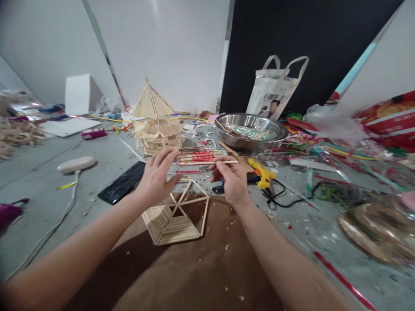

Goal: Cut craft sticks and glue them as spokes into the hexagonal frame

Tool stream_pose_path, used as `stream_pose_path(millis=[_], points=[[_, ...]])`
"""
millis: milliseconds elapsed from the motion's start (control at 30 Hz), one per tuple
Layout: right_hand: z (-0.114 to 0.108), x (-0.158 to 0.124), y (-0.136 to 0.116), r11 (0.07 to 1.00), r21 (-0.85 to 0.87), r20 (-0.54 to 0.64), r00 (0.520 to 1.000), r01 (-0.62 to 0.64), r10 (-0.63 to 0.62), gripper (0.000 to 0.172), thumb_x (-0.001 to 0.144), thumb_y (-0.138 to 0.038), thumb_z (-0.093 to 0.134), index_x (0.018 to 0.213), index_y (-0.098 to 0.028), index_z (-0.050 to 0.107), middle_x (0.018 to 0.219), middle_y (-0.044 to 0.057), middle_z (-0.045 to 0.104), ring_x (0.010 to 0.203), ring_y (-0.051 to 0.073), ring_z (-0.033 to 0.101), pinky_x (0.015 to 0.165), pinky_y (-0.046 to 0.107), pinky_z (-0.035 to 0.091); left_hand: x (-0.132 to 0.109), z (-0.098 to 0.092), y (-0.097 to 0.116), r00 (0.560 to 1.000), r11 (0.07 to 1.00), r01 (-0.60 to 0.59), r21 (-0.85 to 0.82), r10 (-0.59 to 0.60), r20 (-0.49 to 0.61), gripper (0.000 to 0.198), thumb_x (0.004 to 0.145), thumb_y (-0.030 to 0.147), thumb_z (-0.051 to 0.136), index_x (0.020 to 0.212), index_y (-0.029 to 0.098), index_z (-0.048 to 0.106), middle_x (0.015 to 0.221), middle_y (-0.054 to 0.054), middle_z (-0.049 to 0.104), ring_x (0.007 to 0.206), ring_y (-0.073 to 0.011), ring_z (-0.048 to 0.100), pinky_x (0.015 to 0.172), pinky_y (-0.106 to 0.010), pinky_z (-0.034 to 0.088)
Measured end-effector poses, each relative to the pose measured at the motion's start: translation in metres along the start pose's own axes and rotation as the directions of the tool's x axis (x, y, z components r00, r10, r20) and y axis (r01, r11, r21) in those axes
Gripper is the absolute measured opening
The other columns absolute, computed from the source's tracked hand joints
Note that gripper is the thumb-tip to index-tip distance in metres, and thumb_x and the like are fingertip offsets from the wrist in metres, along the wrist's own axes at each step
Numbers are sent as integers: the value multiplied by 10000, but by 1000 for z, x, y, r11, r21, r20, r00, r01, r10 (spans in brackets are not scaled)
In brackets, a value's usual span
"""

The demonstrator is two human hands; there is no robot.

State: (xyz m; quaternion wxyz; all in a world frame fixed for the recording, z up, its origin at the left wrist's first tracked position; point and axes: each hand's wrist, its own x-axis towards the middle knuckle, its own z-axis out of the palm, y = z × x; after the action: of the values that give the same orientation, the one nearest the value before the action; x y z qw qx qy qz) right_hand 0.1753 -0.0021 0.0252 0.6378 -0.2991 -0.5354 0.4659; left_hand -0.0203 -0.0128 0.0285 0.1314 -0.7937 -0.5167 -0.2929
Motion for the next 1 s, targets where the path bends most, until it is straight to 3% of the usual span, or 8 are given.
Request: stream_pose_path(millis=[100,233,300,333,433,533,767,1000], points=[[20,-11,-14,994,-110,143,990,24,-8,106,761,-238,457,826,-182,519,674,-16,563,492,78,524,472,229,444,5,-3,22,982,985,-164,-46,168,87,306,803,304,335,1046,164,458,925,-74,563,905,-193,481,779,-328,349],[25,-43,-33,910,-411,163,987,56,13,329,780,-247,426,1103,-213,377,907,43,561,633,92,551,576,249,474,1,6,14,980,1000,-25,15,22,197,339,846,323,197,841,169,499,721,-42,584,638,-152,537,530,-246,352],[19,-70,-39,777,-597,375,926,201,48,358,780,-221,415,1136,-216,380,982,70,556,850,136,539,721,284,457,-3,12,4,982,997,54,54,-62,179,325,846,325,202,858,178,492,743,-38,590,665,-151,546,536,-237,347],[15,-84,-42,712,-634,538,833,303,125,347,774,-222,418,1121,-216,418,1023,79,553,939,157,509,800,310,423,-4,14,-1,981,995,77,61,-86,172,320,845,325,208,863,179,492,755,-37,591,684,-148,549,550,-233,349],[8,-115,-44,693,-547,832,394,469,390,452,787,-295,398,1221,-177,361,1174,99,478,1109,199,390,941,368,298,-6,18,-8,978,993,98,66,-109,177,316,841,328,221,867,179,498,774,-35,591,720,-146,551,580,-226,350],[1,-123,-39,673,-569,812,188,473,553,534,799,-349,367,1294,-215,217,1301,79,303,1207,220,211,977,446,184,-7,20,-9,976,993,92,71,-104,192,308,838,324,234,885,184,505,788,-31,598,727,-144,552,583,-224,344],[-50,-105,-20,495,-678,715,332,544,615,582,785,-452,339,1293,-297,100,1348,32,183,1233,219,102,960,534,27,-13,28,-17,980,993,56,107,-75,186,332,841,334,219,874,193,517,756,-28,607,713,-149,555,574,-238,330],[-97,-79,-3,248,-794,579,567,555,586,569,796,-427,335,1299,-259,129,1351,25,186,1236,197,104,983,455,158,-14,31,-18,967,990,44,133,-76,243,338,842,332,206,857,189,512,793,-30,615,726,-163,556,561,-249,325]])
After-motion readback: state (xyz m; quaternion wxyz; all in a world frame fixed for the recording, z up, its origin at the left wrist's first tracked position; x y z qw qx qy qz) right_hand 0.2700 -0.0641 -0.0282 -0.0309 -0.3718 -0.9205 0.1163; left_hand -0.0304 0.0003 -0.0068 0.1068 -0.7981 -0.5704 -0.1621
